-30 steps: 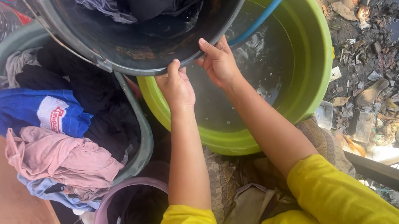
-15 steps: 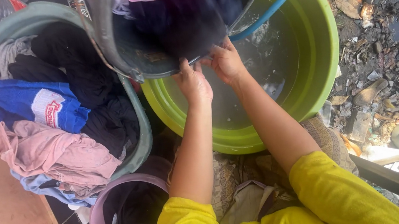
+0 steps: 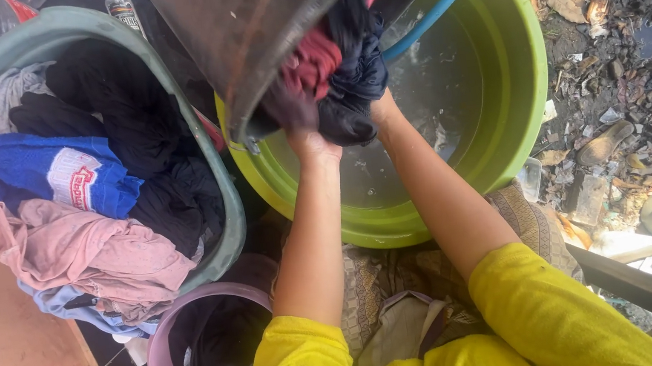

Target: Hand washing various items of clothing in a basin of water.

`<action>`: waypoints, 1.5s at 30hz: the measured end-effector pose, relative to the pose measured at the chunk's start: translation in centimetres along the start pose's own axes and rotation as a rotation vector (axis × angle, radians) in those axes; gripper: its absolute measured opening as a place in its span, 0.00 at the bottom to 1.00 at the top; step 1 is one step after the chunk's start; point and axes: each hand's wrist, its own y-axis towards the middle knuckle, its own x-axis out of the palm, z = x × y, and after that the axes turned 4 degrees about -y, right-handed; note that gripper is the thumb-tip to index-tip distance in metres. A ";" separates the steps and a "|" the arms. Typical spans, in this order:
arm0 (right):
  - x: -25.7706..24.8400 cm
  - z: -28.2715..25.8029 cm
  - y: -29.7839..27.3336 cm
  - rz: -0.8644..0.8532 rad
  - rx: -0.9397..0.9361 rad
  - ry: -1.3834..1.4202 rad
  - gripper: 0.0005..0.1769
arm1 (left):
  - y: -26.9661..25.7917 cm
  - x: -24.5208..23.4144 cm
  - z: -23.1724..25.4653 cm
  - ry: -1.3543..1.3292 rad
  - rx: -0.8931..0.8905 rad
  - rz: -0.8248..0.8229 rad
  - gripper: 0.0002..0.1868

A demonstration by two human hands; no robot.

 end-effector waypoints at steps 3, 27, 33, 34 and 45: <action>1.1 -1.1 -1.0 -0.067 -0.065 -0.080 0.26 | 0.0 -0.9 -0.1 0.010 0.105 -0.282 0.25; -2.7 -3.7 -0.7 0.493 0.109 0.404 0.22 | -0.7 2.7 4.9 0.300 -0.031 0.338 0.32; -1.5 -2.9 -0.6 0.194 0.119 0.151 0.18 | 2.8 -5.9 5.8 0.411 -0.006 0.431 0.30; -1.0 -3.6 -0.8 0.195 0.122 0.151 0.18 | 3.3 -11.0 6.7 0.427 -0.002 0.447 0.30; -3.2 0.9 0.3 0.233 -0.077 -0.040 0.14 | 3.5 -15.7 1.7 0.706 -0.206 0.486 0.37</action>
